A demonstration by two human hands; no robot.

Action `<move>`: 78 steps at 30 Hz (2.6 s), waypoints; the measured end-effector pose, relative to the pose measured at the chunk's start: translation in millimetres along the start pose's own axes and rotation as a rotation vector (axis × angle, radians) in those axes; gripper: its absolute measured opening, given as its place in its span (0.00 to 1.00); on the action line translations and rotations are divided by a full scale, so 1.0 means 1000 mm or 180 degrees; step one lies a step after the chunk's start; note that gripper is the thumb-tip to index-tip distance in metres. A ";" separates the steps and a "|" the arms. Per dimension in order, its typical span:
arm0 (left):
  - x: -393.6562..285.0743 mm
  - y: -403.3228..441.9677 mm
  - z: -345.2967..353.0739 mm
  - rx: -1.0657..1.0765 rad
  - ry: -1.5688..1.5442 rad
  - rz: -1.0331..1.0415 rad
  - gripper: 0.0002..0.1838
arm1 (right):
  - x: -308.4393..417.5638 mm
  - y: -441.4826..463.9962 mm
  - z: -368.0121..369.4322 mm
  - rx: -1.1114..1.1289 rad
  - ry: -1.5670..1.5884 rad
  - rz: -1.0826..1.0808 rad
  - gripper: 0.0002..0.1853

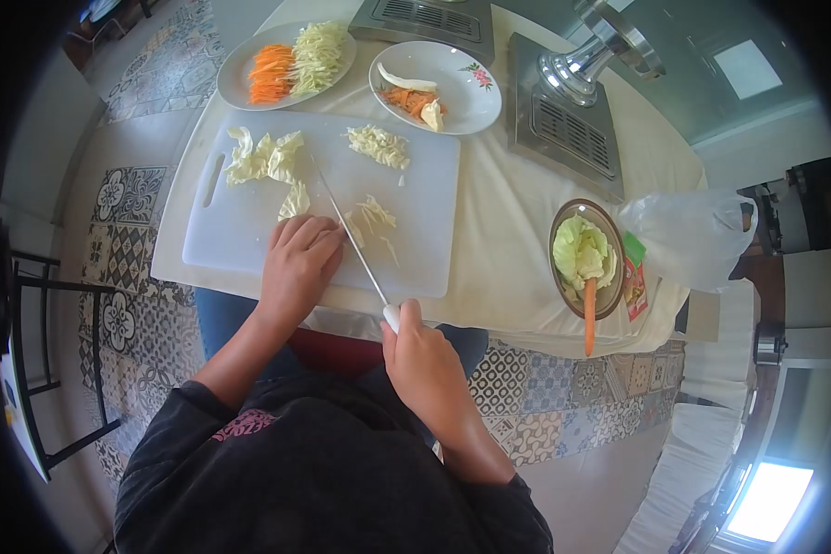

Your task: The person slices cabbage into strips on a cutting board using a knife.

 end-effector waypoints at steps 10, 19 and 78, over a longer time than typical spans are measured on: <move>0.002 0.001 0.002 -0.0024 -0.0065 -0.0044 0.13 | -0.009 0.004 0.007 -0.0152 -0.0083 -0.0101 0.13; 0.000 0.003 0.001 -0.0016 0.0107 0.0043 0.11 | 0.000 0.002 0.004 -0.0129 -0.0018 -0.0113 0.13; -0.001 -0.002 0.000 -0.0166 -0.0141 -0.0048 0.10 | -0.020 -0.003 -0.006 0.0041 0.0131 -0.0101 0.16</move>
Point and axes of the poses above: each hand's wrist, its own y-axis towards the middle knuckle, its own z-axis out of the palm, x = y × z, the point moved 4 cm from there along y, towards the middle knuckle, and after that the axes turned 7 degrees about -y, right-handed, at the moved point
